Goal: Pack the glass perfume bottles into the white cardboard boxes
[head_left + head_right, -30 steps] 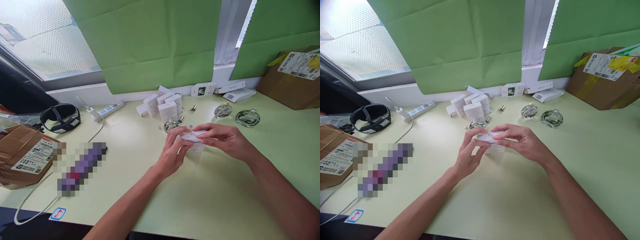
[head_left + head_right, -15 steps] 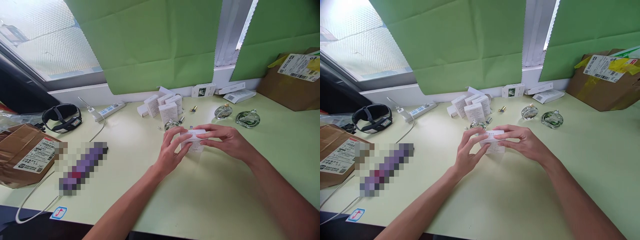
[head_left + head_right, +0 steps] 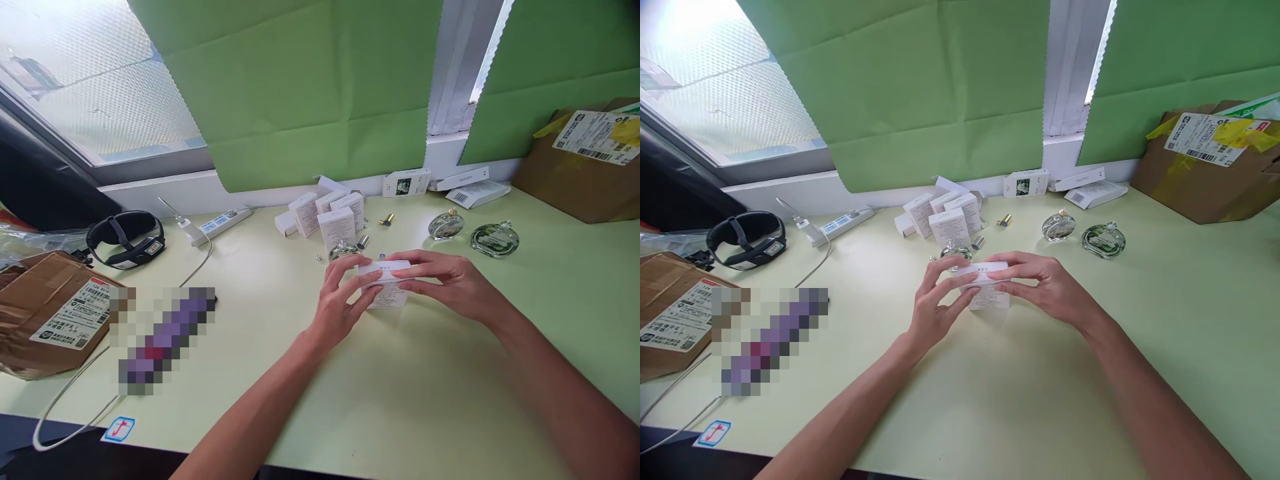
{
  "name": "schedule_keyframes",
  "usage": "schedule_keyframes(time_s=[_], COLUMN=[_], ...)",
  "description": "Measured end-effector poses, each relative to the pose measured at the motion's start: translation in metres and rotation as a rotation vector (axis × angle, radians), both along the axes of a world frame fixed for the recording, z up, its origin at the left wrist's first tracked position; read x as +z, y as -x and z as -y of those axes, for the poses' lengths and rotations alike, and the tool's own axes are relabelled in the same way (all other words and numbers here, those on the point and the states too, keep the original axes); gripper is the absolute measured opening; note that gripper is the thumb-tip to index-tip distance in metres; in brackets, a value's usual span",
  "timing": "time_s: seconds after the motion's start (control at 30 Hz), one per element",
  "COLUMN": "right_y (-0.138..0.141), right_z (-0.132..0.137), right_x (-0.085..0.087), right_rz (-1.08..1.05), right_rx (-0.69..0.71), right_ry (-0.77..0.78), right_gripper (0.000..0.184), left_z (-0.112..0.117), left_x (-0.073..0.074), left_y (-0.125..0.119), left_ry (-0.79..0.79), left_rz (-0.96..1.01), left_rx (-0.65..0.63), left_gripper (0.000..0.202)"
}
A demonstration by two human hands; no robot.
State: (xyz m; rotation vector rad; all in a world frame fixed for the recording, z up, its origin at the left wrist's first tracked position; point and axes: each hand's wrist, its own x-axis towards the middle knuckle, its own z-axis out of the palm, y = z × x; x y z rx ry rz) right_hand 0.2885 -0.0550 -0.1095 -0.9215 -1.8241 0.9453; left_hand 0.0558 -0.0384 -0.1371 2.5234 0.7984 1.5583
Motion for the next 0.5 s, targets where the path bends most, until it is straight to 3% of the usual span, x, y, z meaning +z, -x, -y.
schedule_keyframes(time_s=[0.37, 0.5], right_y=[0.0006, 0.0034], right_z=[-0.0006, -0.0008], right_x=[0.0004, -0.0014], right_rz=[0.045, 0.042], right_rx=[-0.028, -0.029], right_ry=[-0.03, -0.048], right_gripper=[0.02, 0.034], left_z=[0.0009, 0.0023], left_x=[-0.004, -0.0055], left_y=[-0.0014, -0.0001], left_ry=[0.069, 0.071], left_rz=[0.04, 0.037], left_rx=[-0.044, 0.002], left_gripper=[0.028, 0.034])
